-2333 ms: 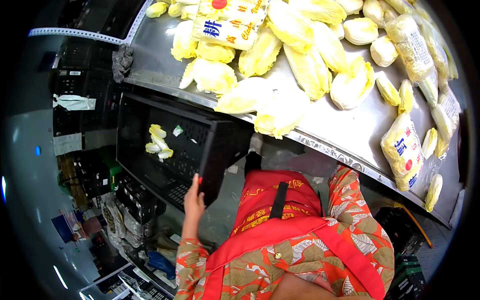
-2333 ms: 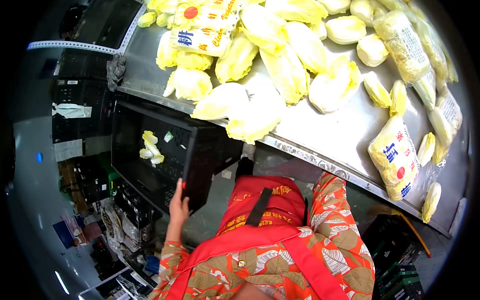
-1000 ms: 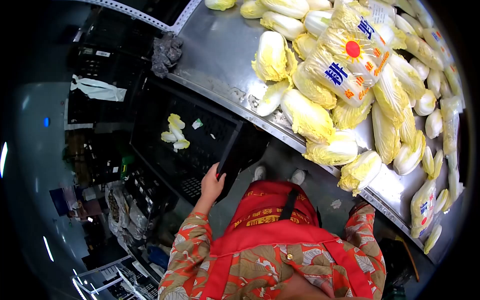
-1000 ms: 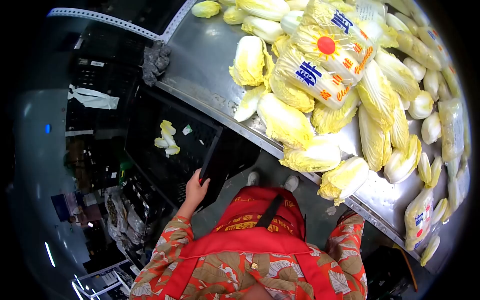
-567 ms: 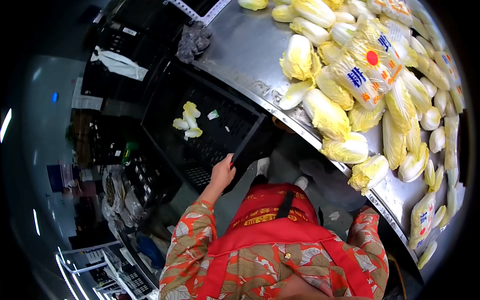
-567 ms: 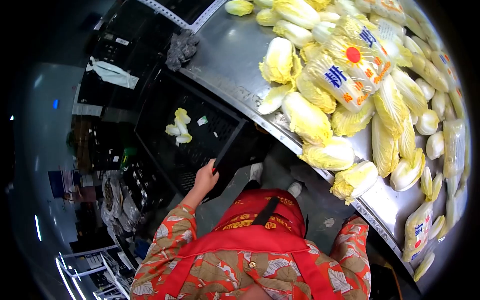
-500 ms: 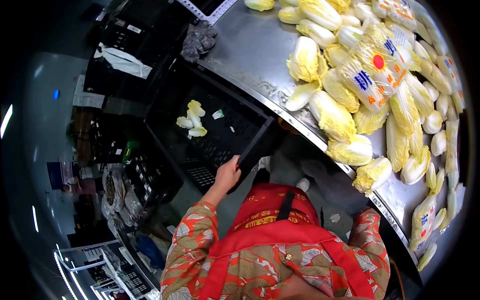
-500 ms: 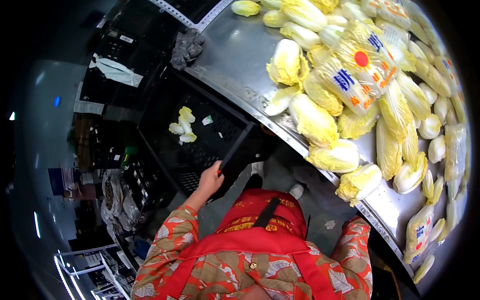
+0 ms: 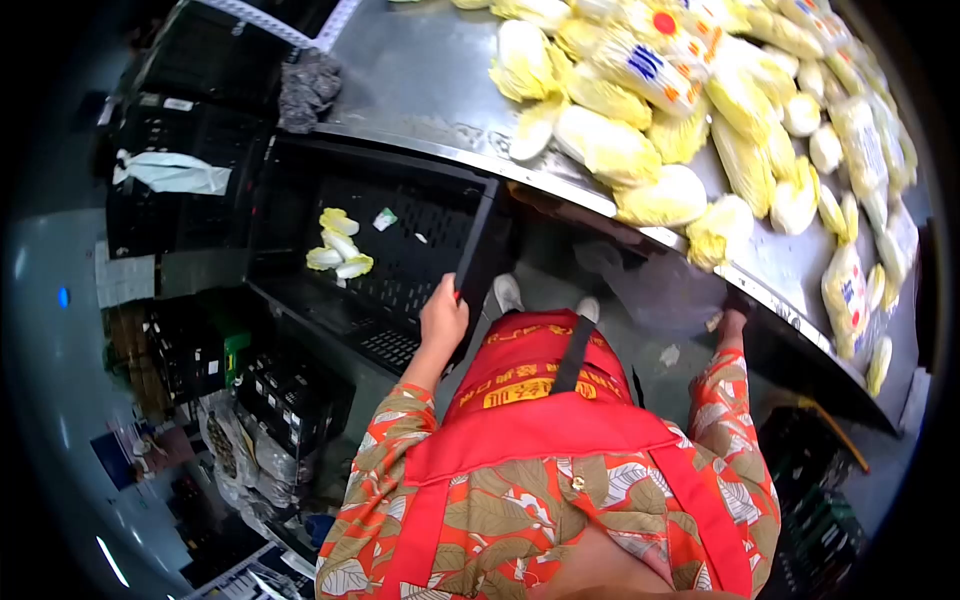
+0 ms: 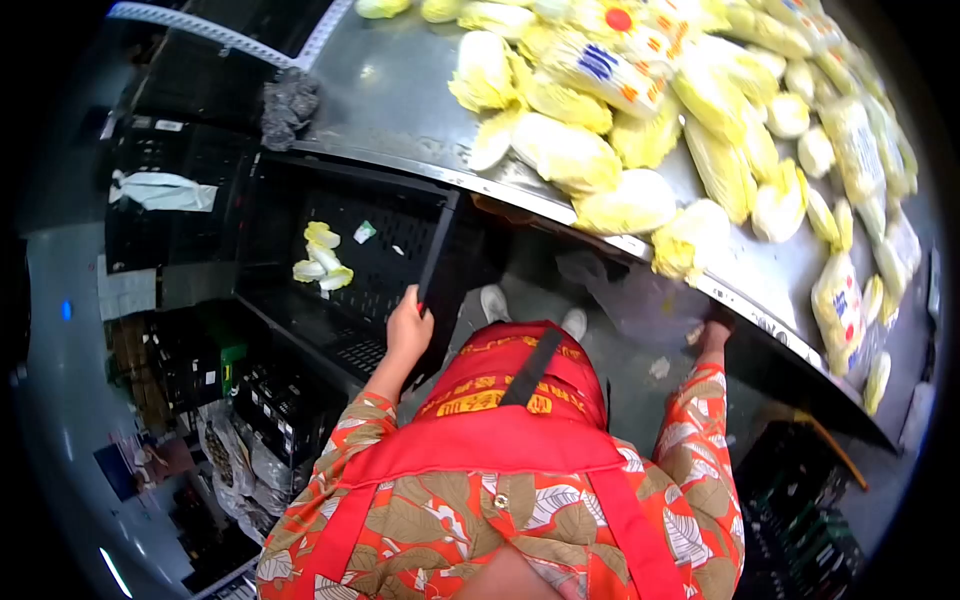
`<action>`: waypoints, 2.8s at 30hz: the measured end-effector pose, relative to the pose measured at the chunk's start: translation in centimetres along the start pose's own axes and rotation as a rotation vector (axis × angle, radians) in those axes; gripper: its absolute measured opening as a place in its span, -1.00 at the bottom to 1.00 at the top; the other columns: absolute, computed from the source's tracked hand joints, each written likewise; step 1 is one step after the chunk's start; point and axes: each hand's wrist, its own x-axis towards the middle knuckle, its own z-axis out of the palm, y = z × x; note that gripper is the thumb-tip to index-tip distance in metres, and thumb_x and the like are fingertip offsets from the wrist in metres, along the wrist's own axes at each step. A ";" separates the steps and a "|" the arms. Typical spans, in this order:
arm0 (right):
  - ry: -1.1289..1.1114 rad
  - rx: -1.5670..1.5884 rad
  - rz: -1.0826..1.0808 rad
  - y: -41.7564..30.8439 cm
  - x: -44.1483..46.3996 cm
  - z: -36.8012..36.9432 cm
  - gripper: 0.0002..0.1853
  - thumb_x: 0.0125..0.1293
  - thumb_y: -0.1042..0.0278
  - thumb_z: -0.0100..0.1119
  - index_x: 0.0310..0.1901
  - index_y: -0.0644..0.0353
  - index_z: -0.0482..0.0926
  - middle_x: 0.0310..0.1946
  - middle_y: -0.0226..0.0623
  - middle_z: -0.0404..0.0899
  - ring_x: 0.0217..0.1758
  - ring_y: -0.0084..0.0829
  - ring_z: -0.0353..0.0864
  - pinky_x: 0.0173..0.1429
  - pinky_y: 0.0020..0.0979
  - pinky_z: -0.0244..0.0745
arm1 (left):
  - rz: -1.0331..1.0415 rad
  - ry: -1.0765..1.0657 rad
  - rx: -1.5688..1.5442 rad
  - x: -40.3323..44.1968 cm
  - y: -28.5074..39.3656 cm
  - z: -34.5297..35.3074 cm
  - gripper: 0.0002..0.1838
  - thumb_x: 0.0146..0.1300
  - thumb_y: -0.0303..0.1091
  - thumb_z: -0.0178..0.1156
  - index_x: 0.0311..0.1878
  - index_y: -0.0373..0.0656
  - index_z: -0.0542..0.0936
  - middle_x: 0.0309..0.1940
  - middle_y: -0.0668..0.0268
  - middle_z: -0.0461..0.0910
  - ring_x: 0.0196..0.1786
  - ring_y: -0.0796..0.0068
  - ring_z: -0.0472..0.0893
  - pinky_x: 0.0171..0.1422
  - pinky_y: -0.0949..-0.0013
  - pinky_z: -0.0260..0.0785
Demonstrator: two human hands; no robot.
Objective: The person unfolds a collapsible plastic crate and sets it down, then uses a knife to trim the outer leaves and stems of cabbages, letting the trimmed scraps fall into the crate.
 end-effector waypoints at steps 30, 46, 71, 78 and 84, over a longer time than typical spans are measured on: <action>-0.701 1.051 0.055 -12.2 -20.3 -9.9 -0.63 -0.07 0.36 0.35 -0.14 0.20 0.61 -0.35 -0.43 0.59 -0.37 -0.56 0.50 -0.25 -0.47 0.40 | -0.075 0.172 0.068 2.3 -0.4 -3.3 -0.79 0.08 -0.48 0.18 -0.17 -0.14 0.50 -0.36 0.06 0.60 -0.20 0.01 0.59 -0.14 0.18 0.41; -1.141 0.594 -0.403 -25.0 -26.1 -10.6 -0.62 -0.02 0.36 0.32 -0.12 0.27 0.57 -0.53 -0.42 0.50 -0.50 -0.57 0.44 -0.40 -0.50 0.36 | 0.388 0.283 -0.044 -4.1 2.2 -0.5 -0.50 0.07 -0.39 0.25 0.13 -0.21 0.45 0.00 0.07 0.50 0.07 0.08 0.48 0.18 0.19 0.31; -1.342 1.092 -0.025 -24.1 -24.2 -20.1 -0.61 0.04 0.42 0.35 -0.08 0.38 0.52 -0.38 -0.21 0.61 -0.43 -0.47 0.61 -0.33 -0.52 0.53 | -1.115 -0.150 -1.433 -8.7 -18.7 22.7 -0.47 -0.06 -0.14 0.46 -0.06 -0.17 0.50 -0.35 0.21 0.56 -0.52 0.44 0.50 -0.54 0.45 0.38; -0.783 0.367 -0.234 -28.1 -25.0 -13.5 -0.76 0.16 0.28 0.25 -0.21 0.25 0.56 -0.52 -0.37 0.57 -0.59 -0.57 0.44 -0.47 -0.45 0.38 | -0.946 -0.221 -1.303 -7.0 -10.7 17.5 -0.75 0.16 -0.24 0.29 -0.29 -0.24 0.53 -0.55 0.31 0.52 -0.49 0.43 0.57 -0.33 0.29 0.57; -0.632 0.397 -0.439 -28.2 -25.7 -12.0 -0.69 0.15 0.23 0.25 -0.17 0.29 0.56 -0.49 -0.23 0.57 -0.44 -0.56 0.50 -0.29 -0.41 0.44 | -0.683 -0.053 -0.620 -8.6 -16.9 25.7 -0.69 0.13 -0.23 0.27 -0.32 -0.37 0.60 -0.40 0.20 0.64 -0.33 0.36 0.62 -0.12 0.27 0.45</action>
